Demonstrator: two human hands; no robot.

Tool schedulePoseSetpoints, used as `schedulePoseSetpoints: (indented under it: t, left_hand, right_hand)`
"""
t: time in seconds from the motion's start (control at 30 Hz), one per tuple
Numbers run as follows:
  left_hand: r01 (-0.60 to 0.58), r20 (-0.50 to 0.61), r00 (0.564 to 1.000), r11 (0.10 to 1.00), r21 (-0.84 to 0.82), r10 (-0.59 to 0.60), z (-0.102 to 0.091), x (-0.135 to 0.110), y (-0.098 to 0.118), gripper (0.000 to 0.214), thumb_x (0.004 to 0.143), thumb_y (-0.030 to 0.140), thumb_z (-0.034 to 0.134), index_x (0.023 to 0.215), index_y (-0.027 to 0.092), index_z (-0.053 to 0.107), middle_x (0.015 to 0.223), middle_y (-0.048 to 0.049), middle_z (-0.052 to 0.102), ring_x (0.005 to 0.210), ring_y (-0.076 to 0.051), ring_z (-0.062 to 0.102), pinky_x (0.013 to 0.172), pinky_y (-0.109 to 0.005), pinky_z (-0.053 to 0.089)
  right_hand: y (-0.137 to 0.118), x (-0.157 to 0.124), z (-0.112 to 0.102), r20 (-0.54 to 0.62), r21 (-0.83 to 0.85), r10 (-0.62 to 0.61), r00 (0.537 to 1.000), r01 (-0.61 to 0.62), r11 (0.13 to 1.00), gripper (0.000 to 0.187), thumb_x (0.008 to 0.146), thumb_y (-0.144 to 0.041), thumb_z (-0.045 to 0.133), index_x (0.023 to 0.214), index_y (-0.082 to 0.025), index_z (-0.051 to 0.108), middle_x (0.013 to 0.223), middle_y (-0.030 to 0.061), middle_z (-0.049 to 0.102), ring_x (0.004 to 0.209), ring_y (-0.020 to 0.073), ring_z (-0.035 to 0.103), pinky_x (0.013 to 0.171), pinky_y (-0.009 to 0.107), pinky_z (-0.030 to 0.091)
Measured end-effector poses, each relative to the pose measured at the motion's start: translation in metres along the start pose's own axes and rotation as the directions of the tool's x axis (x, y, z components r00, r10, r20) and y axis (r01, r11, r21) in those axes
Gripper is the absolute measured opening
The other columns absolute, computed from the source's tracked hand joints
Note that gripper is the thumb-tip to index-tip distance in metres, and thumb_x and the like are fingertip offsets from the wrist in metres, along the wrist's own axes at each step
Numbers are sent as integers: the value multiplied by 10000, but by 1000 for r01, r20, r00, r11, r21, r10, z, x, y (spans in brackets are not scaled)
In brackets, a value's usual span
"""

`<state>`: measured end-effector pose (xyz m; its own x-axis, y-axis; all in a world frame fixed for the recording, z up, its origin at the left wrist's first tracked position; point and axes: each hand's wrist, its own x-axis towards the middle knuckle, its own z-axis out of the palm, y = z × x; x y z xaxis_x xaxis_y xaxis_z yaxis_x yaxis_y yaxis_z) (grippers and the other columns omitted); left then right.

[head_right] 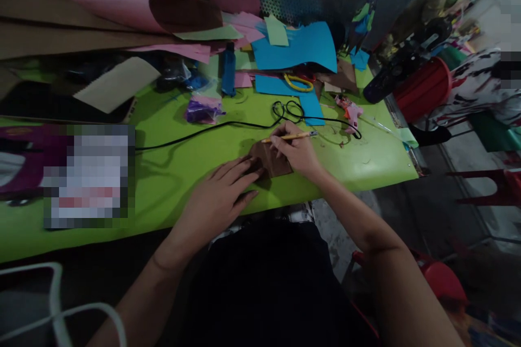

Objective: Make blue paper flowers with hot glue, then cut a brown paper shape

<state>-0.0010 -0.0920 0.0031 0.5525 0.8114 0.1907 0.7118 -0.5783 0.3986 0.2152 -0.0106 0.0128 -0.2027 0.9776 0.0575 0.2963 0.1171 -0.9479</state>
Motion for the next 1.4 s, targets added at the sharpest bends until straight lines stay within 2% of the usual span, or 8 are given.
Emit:
schedulePoseSetpoints:
  t: [0.43,0.57,0.7,0.9,1.07,1.3,1.4]
  left_hand:
    - [-3,-13,1000,1000,-4,3,1,0,1,405,1002,305,536,1392,208,586,1504,-105,582,1425,-304,507,1168,-511,445]
    - [25,-21,999,1000,4,-25,2,0,1,383,997,306,544,1348,156,572,1459,-143,615,1404,-302,533,1167,-502,448]
    - [35,-16,999,999,-9,-35,1,0,1,284,978,292,576,1224,152,602,1455,-152,616,1418,-305,522,1160,-493,462]
    - [25,-10,1000,1000,-16,-25,0,1,0,312,947,191,570,1252,129,594,1475,-158,599,1426,-292,515,1182,-481,450]
    - [20,-3,1000,1000,0,-20,-1,1,3,322,921,149,576,1241,132,611,1526,-140,558,1445,-292,494,1191,-483,443]
    - [8,-22,1000,999,52,-7,0,-5,5,333,946,177,565,1271,124,611,1524,-143,558,1438,-313,499,1184,-511,444]
    - [3,-33,999,998,58,-1,2,-6,3,371,960,205,571,1321,122,588,1490,-152,588,1428,-314,511,1172,-510,454]
  right_hand:
    - [0,2,0,-12,-30,1,1000,-2,1000,284,897,-472,677,877,-224,539,720,-29,670,520,83,568,510,214,459]
    - [-3,-1,-1,14,-45,11,1000,-10,999,276,887,-451,671,833,-218,533,688,-28,668,510,82,560,496,206,436]
    - [-12,-14,-3,38,-58,63,997,-61,996,247,862,-406,673,802,-217,527,650,-31,654,480,82,531,466,204,404]
    - [-21,-42,-3,83,-53,107,991,-103,993,183,839,-342,658,776,-211,546,644,-28,621,514,87,511,476,205,417]
    - [-23,-54,-6,96,-52,133,986,-129,990,175,840,-342,660,787,-207,564,661,-16,613,559,101,525,494,213,436]
    - [-21,-51,-7,119,13,132,984,-135,991,195,838,-338,688,788,-203,557,653,-21,624,523,90,527,469,205,424]
    - [-18,-42,-6,90,38,115,989,-119,992,241,855,-397,696,826,-209,549,671,-22,652,513,89,544,482,213,444]
